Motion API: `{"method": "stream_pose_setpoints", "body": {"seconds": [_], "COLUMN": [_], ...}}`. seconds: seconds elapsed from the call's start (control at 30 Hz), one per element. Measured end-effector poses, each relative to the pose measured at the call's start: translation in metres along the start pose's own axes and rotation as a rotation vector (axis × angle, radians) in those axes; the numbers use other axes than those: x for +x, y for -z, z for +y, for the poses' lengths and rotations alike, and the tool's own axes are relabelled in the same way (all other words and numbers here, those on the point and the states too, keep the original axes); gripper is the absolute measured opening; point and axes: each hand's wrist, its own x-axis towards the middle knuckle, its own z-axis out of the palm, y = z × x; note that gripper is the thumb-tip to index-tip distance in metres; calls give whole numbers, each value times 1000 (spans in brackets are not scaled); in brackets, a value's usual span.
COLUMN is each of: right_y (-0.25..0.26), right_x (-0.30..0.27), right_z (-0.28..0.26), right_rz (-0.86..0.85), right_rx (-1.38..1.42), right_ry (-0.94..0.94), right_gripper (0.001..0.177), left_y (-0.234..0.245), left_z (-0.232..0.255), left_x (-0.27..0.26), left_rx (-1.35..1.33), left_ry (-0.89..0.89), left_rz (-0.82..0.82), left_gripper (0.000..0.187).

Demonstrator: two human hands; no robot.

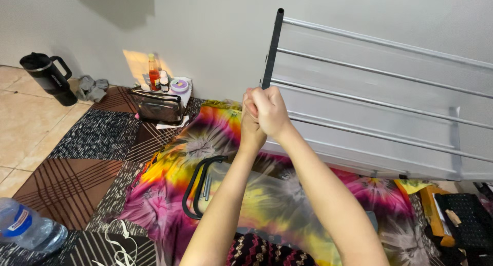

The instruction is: The person assembles a metal dish rack by inserting vertical and horizontal rods into the frame and attaching a plastic tray. The person works on the floor, handling rods and the rack frame to build the structure.

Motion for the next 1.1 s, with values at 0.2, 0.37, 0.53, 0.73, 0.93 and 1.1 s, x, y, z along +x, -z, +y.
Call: {"method": "stream_pose_setpoints", "body": {"seconds": [0.2, 0.37, 0.53, 0.73, 0.93, 1.1], "right_y": [19, -34, -79, -41, -3, 28], "right_x": [12, -14, -19, -8, 4, 10], "right_z": [-2, 0, 4, 22, 25, 20], "right_rz": [-244, 540, 761, 616, 73, -231], "right_rx": [53, -83, -344, -54, 316, 329], "right_ry": [-54, 30, 422, 40, -14, -147], "right_gripper": [51, 41, 39, 52, 39, 45], "left_y": [-1, 0, 2, 33, 42, 61], "left_z": [-27, 8, 25, 15, 17, 36], "left_x": [-2, 7, 3, 21, 26, 37], "left_rx": [127, -24, -412, 152, -5, 51], "left_ry": [-127, 123, 140, -149, -97, -132], "left_rz": [-3, 1, -33, -248, -310, -458], "left_gripper": [17, 27, 29, 43, 64, 63]}}
